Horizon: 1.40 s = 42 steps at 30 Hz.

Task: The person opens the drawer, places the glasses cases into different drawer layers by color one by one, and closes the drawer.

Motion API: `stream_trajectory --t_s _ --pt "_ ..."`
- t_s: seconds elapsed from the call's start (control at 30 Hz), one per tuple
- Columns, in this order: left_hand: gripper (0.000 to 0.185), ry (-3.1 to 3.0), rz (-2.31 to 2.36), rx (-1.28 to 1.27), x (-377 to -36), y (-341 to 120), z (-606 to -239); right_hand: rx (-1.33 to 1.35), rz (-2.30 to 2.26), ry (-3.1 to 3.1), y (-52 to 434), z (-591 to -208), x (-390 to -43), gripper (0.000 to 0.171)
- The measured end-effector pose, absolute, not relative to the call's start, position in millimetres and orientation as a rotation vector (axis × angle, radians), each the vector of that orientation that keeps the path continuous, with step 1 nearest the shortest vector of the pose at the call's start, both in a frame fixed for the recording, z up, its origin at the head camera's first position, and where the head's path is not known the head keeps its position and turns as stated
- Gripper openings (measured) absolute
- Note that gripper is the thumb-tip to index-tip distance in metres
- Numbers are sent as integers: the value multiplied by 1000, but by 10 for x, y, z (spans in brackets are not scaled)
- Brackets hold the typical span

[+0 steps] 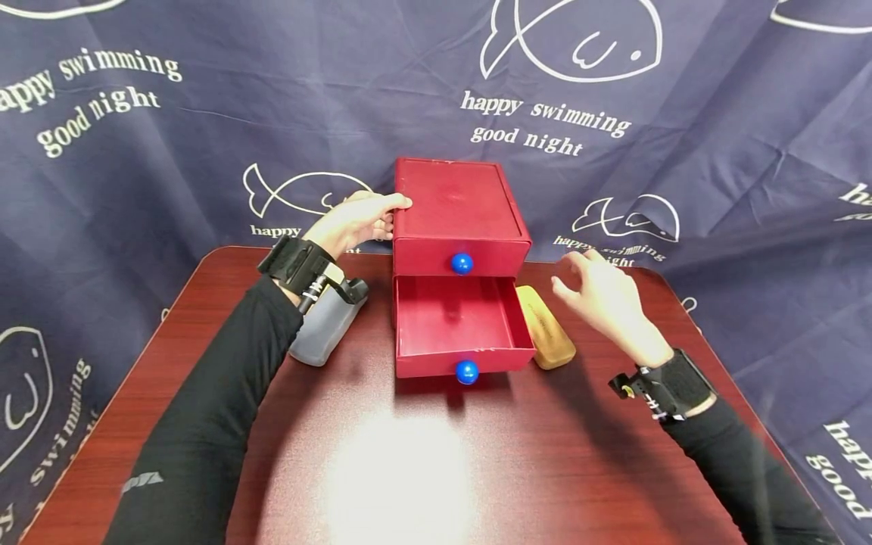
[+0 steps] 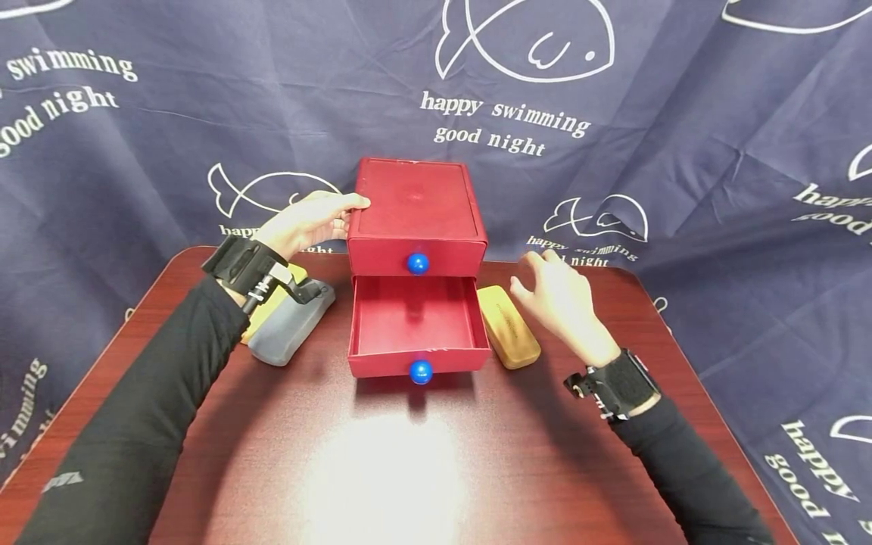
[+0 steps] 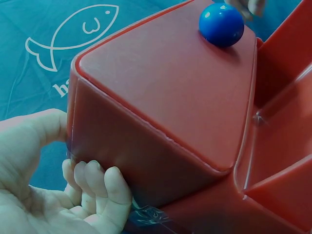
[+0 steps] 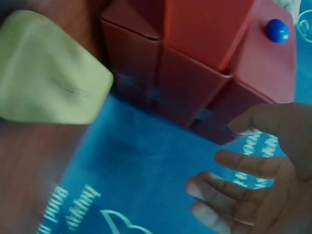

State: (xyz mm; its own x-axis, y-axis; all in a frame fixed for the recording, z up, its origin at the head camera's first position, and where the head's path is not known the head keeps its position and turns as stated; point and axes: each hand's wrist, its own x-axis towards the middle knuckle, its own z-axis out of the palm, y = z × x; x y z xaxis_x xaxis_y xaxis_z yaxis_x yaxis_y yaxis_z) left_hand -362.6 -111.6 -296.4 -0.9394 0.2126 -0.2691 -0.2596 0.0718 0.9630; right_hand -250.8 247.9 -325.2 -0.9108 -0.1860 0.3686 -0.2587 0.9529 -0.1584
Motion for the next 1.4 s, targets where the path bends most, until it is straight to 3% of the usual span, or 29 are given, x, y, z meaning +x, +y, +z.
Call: stream_trajectory --t_s 0.4,0.8,1.03,1.4 --pt "14 2012 1927 -71 -3627 -1123 -2948 277 407 -3109 2559 -3837 -2659 69" --pt "14 1997 1923 -67 -3621 -1120 -2941 83 399 -3227 2476 -4124 -2639 92" --pt "14 2007 1921 -75 -3618 -1120 -2946 -4 347 -3244 2404 -4221 -2630 97" --pt "19 2018 1904 -73 -3615 -1114 -2933 -96 359 -3212 2335 -4392 -2663 88"
